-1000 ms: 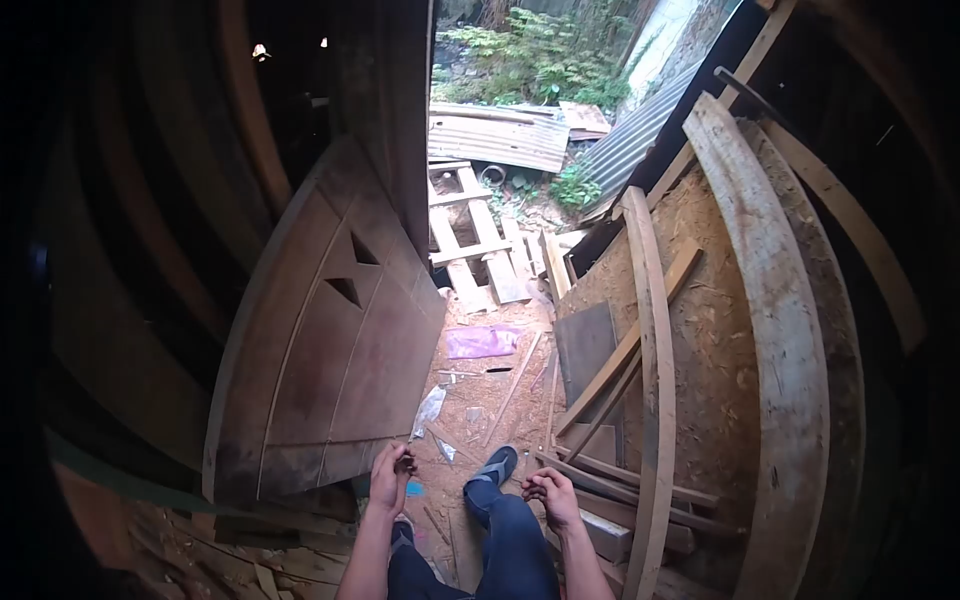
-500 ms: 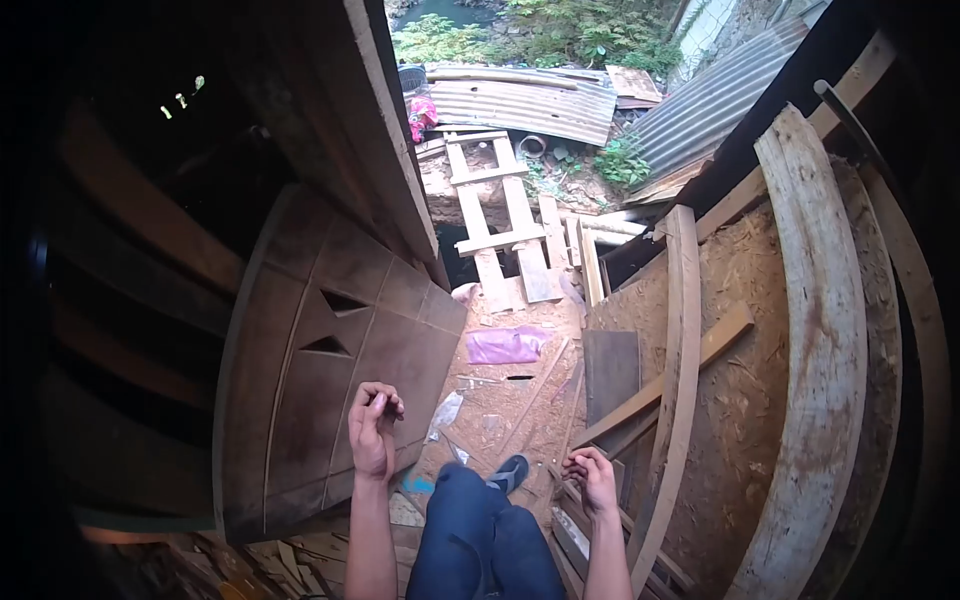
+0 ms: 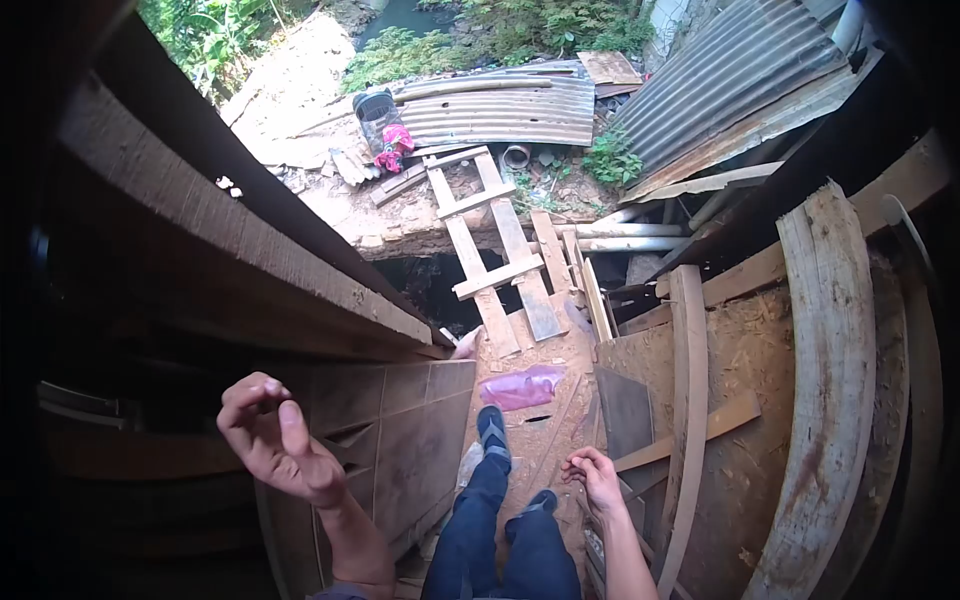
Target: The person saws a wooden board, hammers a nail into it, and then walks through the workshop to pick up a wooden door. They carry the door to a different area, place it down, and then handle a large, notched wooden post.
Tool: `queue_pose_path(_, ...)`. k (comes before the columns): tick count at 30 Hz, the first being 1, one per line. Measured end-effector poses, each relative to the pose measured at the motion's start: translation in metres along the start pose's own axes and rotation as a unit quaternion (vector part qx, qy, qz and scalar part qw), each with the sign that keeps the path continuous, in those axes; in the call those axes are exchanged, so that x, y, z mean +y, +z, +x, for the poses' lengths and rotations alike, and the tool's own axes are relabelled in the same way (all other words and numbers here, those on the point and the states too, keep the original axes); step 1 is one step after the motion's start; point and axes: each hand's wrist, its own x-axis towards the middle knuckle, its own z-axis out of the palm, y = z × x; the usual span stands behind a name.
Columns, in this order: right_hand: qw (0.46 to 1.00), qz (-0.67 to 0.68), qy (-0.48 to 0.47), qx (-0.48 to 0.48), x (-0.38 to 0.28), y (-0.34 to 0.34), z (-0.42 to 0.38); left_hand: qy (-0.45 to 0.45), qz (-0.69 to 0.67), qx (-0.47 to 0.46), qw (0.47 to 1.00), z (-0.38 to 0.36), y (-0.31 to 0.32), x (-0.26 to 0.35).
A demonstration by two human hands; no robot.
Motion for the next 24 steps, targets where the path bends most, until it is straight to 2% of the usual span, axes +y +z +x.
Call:
queue_pose_path(3, 1.0, 0.008, -0.022, 0.017, -0.007, 0.006, 0.004, 0.098, 0.073, -0.013, 0.992, 0.029, 0.006, 0.005)
queue_pose_path(5, 0.999, 0.027, -0.004, 0.029, -0.006, 0.008, 0.002, 0.118, 0.122, 0.046, 0.984, 0.041, 0.016, 0.008)
queue_pose_path(7, 0.999, 0.03, 0.009, 0.035, -0.002, 0.005, 0.0, 0.1, 0.174, 0.089, 0.976, 0.053, 0.022, 0.006)
queue_pose_path(13, 0.995, 0.079, -0.009, 0.065, -0.008, -0.006, 0.003, 0.149, 0.221, 0.158, 0.951, 0.084, 0.04, -0.022)
queue_pose_path(20, 0.993, 0.088, 0.029, 0.075, -0.009, -0.009, 0.024, 0.151, 0.196, 0.171, 0.954, 0.104, 0.067, -0.046)
queue_pose_path(24, 0.993, 0.085, 0.049, 0.064, -0.018, -0.005, 0.044, 0.211, 0.257, 0.182, 0.925, 0.118, 0.062, -0.058)
